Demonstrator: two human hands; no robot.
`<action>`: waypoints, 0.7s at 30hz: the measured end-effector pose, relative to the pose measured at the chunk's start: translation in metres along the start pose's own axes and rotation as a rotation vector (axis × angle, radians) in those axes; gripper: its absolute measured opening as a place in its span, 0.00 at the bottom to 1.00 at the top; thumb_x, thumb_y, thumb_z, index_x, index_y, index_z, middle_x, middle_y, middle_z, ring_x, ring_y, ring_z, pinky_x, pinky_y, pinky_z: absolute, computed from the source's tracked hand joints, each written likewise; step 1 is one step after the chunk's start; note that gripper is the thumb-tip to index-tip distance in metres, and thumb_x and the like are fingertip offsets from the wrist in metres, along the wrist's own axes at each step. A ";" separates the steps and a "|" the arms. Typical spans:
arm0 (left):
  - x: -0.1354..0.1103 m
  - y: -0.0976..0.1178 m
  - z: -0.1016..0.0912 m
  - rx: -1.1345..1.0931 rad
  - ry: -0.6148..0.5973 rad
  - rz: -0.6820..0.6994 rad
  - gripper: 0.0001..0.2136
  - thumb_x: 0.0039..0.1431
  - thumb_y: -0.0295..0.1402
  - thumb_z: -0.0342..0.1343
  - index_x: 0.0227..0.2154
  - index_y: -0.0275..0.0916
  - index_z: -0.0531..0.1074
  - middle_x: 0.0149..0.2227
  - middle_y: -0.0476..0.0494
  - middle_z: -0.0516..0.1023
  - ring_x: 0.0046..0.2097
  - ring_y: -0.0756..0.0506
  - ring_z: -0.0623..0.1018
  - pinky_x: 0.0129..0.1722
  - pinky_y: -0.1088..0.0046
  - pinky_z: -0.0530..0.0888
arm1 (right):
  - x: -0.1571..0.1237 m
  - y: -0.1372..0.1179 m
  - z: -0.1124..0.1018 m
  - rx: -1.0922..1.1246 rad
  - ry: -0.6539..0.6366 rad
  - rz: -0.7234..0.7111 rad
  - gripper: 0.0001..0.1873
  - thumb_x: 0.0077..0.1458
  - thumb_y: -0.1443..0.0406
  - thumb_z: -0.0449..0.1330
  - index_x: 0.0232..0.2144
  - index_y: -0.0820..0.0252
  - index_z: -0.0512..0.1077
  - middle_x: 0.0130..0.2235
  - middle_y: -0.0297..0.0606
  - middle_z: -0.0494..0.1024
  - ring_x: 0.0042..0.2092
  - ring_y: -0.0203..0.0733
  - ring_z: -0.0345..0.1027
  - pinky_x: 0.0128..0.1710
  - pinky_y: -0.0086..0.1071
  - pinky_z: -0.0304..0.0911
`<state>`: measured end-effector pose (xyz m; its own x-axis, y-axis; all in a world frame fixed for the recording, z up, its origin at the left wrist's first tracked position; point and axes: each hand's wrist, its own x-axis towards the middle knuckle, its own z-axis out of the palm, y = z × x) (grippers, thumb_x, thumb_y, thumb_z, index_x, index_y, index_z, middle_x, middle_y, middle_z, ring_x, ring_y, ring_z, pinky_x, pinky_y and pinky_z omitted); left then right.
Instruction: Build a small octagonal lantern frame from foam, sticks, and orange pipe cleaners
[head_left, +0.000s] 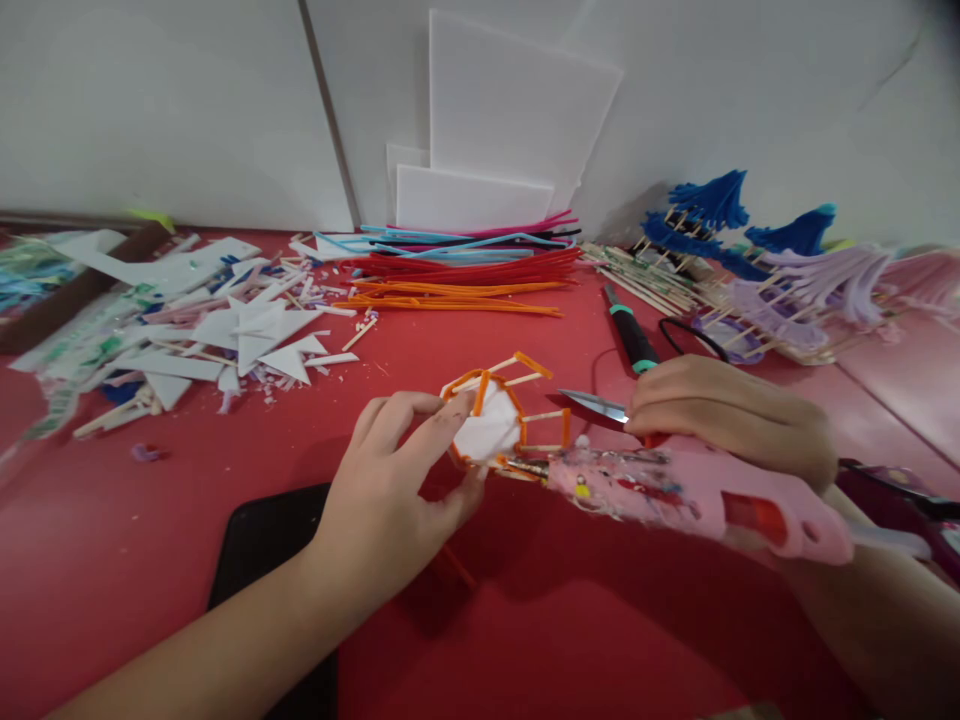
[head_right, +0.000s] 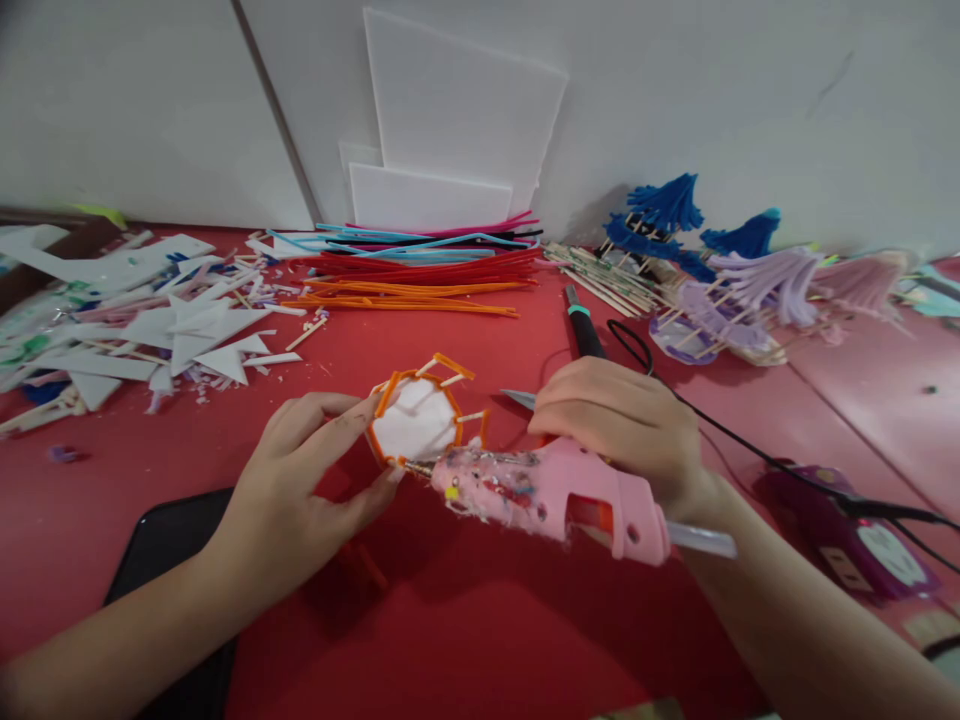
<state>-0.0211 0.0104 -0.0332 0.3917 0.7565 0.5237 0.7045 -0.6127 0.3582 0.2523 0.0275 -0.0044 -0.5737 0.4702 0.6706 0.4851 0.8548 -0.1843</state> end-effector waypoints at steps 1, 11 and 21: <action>0.000 0.000 0.000 -0.003 -0.003 -0.002 0.19 0.54 0.28 0.58 0.50 0.33 0.68 0.41 0.39 0.71 0.42 0.43 0.70 0.43 0.64 0.70 | 0.000 0.001 0.001 0.015 -0.014 0.008 0.09 0.62 0.69 0.51 0.33 0.61 0.71 0.32 0.42 0.74 0.36 0.43 0.70 0.35 0.40 0.67; -0.001 -0.001 0.001 -0.015 -0.009 0.006 0.20 0.54 0.26 0.57 0.51 0.34 0.68 0.42 0.39 0.70 0.43 0.42 0.71 0.43 0.63 0.70 | 0.003 -0.003 -0.006 0.153 -0.164 0.066 0.08 0.60 0.66 0.51 0.35 0.61 0.70 0.33 0.43 0.74 0.38 0.44 0.70 0.38 0.42 0.68; 0.000 0.001 0.000 -0.008 0.003 0.001 0.19 0.54 0.26 0.56 0.51 0.37 0.68 0.44 0.39 0.70 0.45 0.41 0.71 0.46 0.62 0.70 | -0.001 0.005 0.007 0.170 -0.009 0.034 0.11 0.61 0.63 0.51 0.30 0.59 0.71 0.28 0.39 0.74 0.33 0.42 0.70 0.33 0.40 0.67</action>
<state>-0.0206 0.0094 -0.0329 0.3903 0.7552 0.5266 0.6991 -0.6153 0.3642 0.2508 0.0328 -0.0108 -0.5652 0.5012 0.6552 0.3868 0.8626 -0.3261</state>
